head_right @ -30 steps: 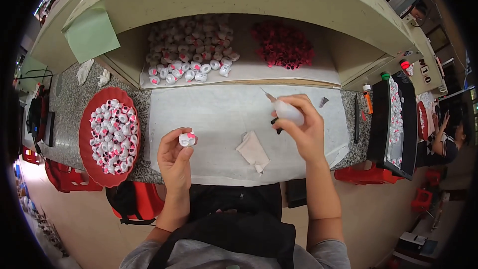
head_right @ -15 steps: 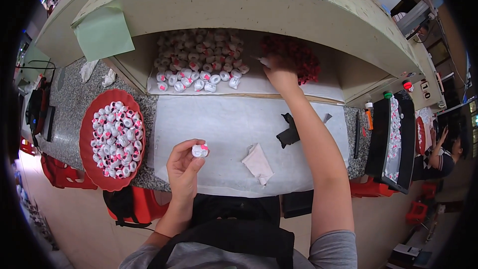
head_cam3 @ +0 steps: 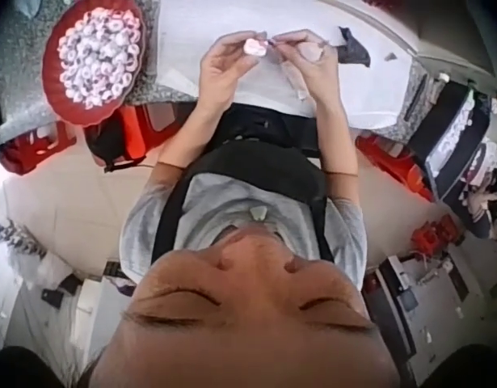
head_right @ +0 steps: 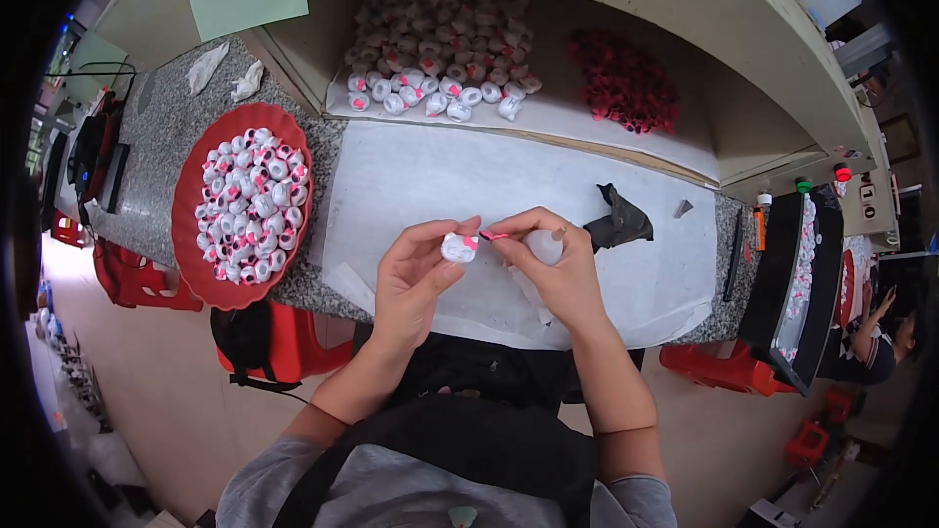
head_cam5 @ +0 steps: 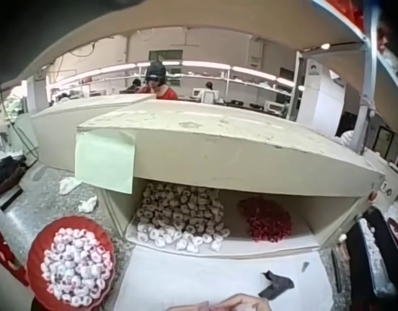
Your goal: The recorder is assembling small pink and white plastic toy components by applying adhesive from a glue bottle.
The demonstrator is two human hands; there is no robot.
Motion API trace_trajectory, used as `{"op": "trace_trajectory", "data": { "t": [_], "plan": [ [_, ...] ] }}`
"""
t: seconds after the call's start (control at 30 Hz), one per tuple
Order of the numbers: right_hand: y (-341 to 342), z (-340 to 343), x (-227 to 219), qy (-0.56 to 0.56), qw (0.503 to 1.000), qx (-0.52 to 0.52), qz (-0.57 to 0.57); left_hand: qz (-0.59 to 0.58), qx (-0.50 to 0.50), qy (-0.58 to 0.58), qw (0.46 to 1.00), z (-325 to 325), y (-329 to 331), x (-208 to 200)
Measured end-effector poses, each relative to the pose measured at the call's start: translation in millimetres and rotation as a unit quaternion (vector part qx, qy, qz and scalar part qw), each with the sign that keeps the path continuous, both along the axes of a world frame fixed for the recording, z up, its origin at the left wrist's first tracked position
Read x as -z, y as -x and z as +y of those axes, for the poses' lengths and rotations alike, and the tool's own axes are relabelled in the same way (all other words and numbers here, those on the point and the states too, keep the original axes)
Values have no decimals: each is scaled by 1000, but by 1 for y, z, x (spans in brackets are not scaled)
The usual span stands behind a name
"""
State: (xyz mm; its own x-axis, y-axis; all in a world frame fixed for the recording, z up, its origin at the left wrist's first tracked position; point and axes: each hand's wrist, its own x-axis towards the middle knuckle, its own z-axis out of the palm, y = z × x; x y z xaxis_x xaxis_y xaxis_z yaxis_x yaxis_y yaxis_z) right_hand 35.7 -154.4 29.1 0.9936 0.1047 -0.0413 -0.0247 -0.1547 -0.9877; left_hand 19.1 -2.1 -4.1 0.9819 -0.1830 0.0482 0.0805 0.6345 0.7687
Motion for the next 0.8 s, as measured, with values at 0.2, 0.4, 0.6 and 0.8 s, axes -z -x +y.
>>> {"op": "trace_trajectory", "data": {
  "t": [0.2,0.4,0.6,0.8],
  "plan": [
    [24,1,8,-156,981,111,24,-6,17,-24,1000,0,6,1],
    [42,5,3,-263,960,91,18,-96,-31,-120,988,-5,9,3],
    [44,7,3,-277,959,49,40,-190,-49,-233,952,-4,11,1],
    [43,8,7,-296,951,58,65,-210,-54,-265,940,-4,12,0]
  ]
}}
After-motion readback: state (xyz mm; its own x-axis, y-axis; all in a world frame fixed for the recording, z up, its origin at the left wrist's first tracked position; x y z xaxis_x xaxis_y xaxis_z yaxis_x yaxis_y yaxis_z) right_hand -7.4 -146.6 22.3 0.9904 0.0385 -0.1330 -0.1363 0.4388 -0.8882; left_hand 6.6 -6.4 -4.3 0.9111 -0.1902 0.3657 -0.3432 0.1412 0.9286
